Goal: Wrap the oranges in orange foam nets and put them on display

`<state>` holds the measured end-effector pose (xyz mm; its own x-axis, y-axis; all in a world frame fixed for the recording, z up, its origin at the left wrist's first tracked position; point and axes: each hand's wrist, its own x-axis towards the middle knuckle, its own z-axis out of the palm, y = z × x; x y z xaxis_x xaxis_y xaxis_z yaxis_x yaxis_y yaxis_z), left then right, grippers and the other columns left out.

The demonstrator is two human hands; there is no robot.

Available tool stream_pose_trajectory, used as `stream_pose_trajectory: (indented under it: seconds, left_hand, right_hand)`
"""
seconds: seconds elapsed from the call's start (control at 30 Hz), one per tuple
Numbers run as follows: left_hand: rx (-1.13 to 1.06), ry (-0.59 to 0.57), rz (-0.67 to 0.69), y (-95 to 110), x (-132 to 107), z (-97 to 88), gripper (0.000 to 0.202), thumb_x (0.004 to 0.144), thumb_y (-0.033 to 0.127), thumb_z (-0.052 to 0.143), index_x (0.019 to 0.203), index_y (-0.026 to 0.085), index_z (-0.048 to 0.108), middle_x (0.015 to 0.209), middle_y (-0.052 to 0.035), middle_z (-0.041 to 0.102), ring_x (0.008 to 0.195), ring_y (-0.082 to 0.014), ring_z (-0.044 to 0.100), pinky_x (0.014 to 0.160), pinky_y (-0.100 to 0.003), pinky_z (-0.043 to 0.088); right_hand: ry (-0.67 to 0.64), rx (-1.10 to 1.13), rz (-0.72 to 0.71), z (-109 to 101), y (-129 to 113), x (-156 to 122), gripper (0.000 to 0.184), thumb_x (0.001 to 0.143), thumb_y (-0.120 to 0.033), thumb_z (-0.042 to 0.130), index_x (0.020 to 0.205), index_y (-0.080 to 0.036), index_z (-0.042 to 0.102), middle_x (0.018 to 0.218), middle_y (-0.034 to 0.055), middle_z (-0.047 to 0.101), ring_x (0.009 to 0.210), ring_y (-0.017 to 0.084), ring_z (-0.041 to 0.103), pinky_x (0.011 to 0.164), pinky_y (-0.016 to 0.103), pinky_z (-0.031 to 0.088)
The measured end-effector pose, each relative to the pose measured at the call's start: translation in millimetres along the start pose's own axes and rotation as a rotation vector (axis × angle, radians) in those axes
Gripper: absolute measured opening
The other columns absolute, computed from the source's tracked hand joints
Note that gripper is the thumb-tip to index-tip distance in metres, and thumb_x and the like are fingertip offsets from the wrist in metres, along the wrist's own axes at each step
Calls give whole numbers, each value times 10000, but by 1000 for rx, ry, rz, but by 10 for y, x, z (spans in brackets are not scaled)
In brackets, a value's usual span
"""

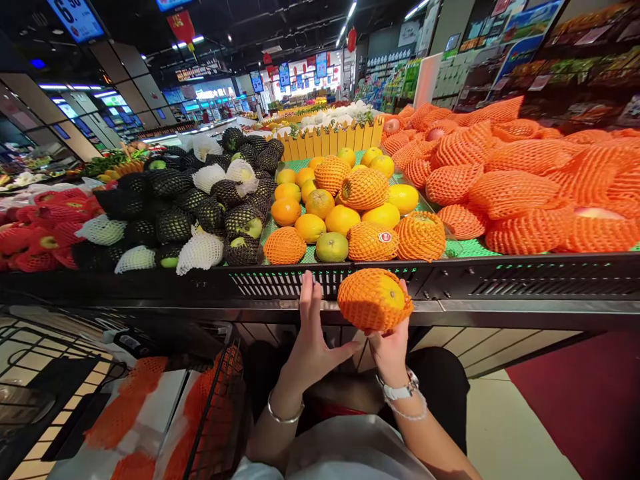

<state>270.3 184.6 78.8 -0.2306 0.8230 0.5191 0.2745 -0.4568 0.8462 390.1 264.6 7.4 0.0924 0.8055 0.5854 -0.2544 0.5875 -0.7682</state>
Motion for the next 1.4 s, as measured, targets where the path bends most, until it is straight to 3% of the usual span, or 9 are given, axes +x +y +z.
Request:
stream_pose_trajectory:
  seconds: [0.23,0.37,0.5,0.7,0.83,0.93,1.1,1.27,1.4]
  left_hand:
    - [117,-171,-34,103,108,13,1018,608,276,882,1497,237,388,1536,-133,371,1456,-351,288,1225,-456,189]
    - [91,-55,-87,-117,28,56,1320,383,462,948,1499,195,296,1444,-176,444,1358,-392,418,1171,-535,304]
    - [84,145,109,-231,154,-50,1150,536,564,851,1462,198,276,1383,-160,480,1280,-326,515,1089,-453,442]
    - [691,361,362,43,1163,-757,929,593,277,827,1386,185,352,1410,-142,458,1324,-297,465,1154,-445,356]
    - [786,167,390,-15,1917,-1209,877,610,226,802,1360,140,357,1402,-159,476,1324,-283,461,1163,-437,337]
    - [805,30,327,-179,2209,-1350,850,618,275,807,1342,128,386,1400,-163,481,1314,-292,467,1161,-446,330]
    - [848,-182,205,-343,2301,-1421,890,636,352,795,1390,120,381,1430,-177,455,1326,-315,453,1160,-459,318]
    - [868,-328,43,-247,2290,-1490,959,789,578,637,1541,170,204,1596,-177,220,1483,-361,203,1210,-543,124]
    - [1016,-101,126,-70,2012,-1639,752,960,613,275,1557,167,171,1611,-155,197,1509,-325,117,1187,-573,-67]
  right_hand:
    - [-60,-16,72,5,-144,-54,1088,637,-800,663,1477,-160,400,1408,201,502,1288,363,515,1066,479,436]
    - [-191,174,233,26,-295,-129,1112,703,-891,453,1570,-236,221,1553,127,346,1439,350,323,1133,492,359]
    - [-466,299,271,48,-378,-99,1112,705,-931,262,1591,-295,43,1618,69,204,1487,346,201,1196,553,204]
    - [-511,177,152,-6,-261,48,804,925,-735,236,1586,-324,32,1621,50,200,1507,267,165,1219,531,114]
    - [-538,53,192,-96,-171,53,594,989,-560,392,1533,-349,281,1569,28,332,1475,240,263,1221,487,157]
    - [-602,-33,231,-133,-139,47,502,971,-510,477,1443,-342,440,1506,15,432,1440,228,330,1209,449,212]
    - [-630,-58,309,-143,-89,67,447,961,-528,477,1343,-309,549,1427,33,516,1374,239,417,1178,455,268]
    - [-645,-29,359,-132,-5,33,448,950,-542,485,1288,-266,587,1371,59,559,1326,249,462,1153,436,301]
    - [-668,-1,396,-131,72,-27,431,952,-536,483,1270,-266,590,1344,57,574,1301,253,478,1140,437,307]
